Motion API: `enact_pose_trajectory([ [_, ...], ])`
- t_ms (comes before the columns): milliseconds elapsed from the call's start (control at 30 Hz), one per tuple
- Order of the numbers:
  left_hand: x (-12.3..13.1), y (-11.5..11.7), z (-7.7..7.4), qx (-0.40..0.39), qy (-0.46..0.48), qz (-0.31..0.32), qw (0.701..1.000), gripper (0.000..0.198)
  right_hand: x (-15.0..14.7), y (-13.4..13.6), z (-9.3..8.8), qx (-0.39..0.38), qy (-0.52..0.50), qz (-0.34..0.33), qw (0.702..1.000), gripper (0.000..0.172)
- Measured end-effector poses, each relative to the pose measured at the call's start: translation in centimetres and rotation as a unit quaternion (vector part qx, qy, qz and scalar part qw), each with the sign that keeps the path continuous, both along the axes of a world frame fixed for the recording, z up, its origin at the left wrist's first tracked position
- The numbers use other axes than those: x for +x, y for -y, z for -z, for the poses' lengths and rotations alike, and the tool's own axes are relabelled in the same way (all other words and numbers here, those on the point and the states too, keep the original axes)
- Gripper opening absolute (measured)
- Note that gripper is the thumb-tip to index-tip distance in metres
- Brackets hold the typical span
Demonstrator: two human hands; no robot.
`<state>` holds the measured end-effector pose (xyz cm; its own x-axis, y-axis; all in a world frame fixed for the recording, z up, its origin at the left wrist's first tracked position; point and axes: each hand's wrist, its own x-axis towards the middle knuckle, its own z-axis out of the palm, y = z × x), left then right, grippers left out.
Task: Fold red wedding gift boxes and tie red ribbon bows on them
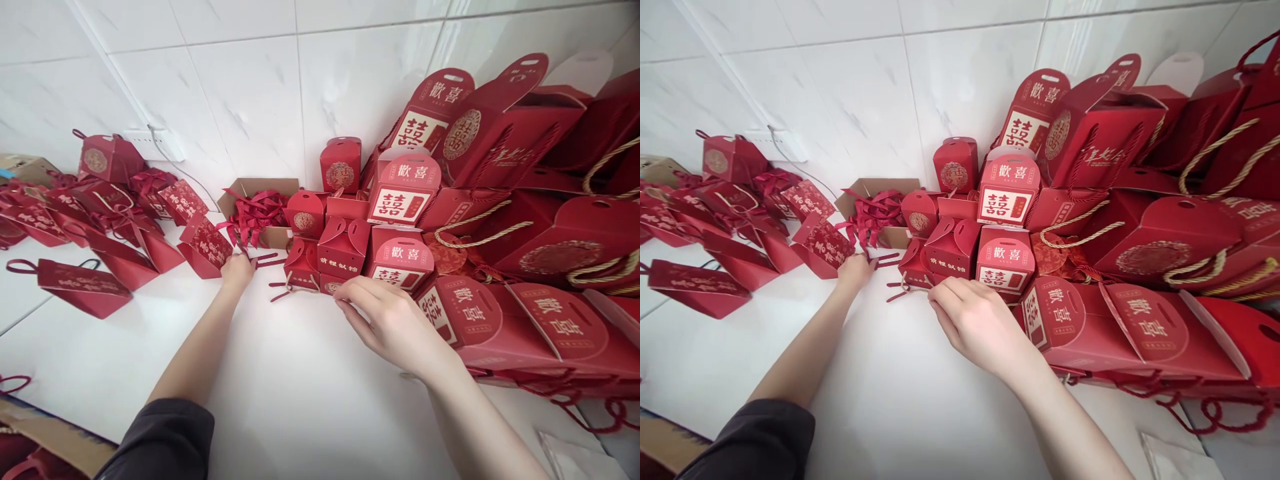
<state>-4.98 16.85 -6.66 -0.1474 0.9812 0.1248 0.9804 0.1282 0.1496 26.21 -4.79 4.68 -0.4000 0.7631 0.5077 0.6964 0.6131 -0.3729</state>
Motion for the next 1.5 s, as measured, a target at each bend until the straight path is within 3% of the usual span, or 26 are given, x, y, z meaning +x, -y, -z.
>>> enact_pose_trajectory([
  [133, -1.5, 0.1, 0.9, 0.049, 0.058, 0.027, 0.997, 0.036, 0.2, -0.1, 0.0, 0.0, 0.001, 0.002, 1.0, 0.013],
  [367, -3.9, 0.1, 1.8, 0.098, 0.157, 0.132, 0.974, 0.043, 0.1, -0.3, 0.4, -0.001, 0.018, 0.008, 1.0, 0.013],
  [633, -4.4, 0.4, 2.9, 0.113, 0.172, 0.203, 0.957, 0.051, -0.1, -0.4, 0.6, -0.009, 0.032, 0.005, 0.999, 0.014],
  [833, -4.7, 0.8, 2.9, 0.103, 0.176, 0.264, 0.943, 0.029, -0.2, -0.4, 0.7, -0.002, 0.042, 0.011, 0.999, 0.014],
  [1067, -4.3, 1.1, 2.5, 0.09, 0.228, 0.25, 0.937, 0.024, 0.0, -0.1, 0.4, 0.005, 0.041, 0.008, 0.999, 0.015],
  [1200, -3.6, 1.7, 1.0, 0.079, 0.3, 0.204, 0.929, 0.028, 0.1, 0.0, 0.2, 0.007, 0.036, 0.004, 0.999, 0.016],
  [1300, -2.8, 2.3, -1.3, 0.081, 0.352, 0.17, 0.917, 0.031, 0.1, 0.0, 0.1, 0.004, 0.026, -0.004, 1.0, 0.015],
  [1400, -1.0, 3.9, -5.0, 0.105, 0.382, 0.152, 0.906, 0.033, -0.1, 0.1, 0.0, -0.003, -0.004, -0.014, 1.0, 0.014],
  [1500, 2.4, 7.2, -9.5, 0.134, 0.429, 0.171, 0.877, 0.03, -0.6, 0.3, -0.1, -0.007, -0.075, -0.038, 0.996, 0.012],
])
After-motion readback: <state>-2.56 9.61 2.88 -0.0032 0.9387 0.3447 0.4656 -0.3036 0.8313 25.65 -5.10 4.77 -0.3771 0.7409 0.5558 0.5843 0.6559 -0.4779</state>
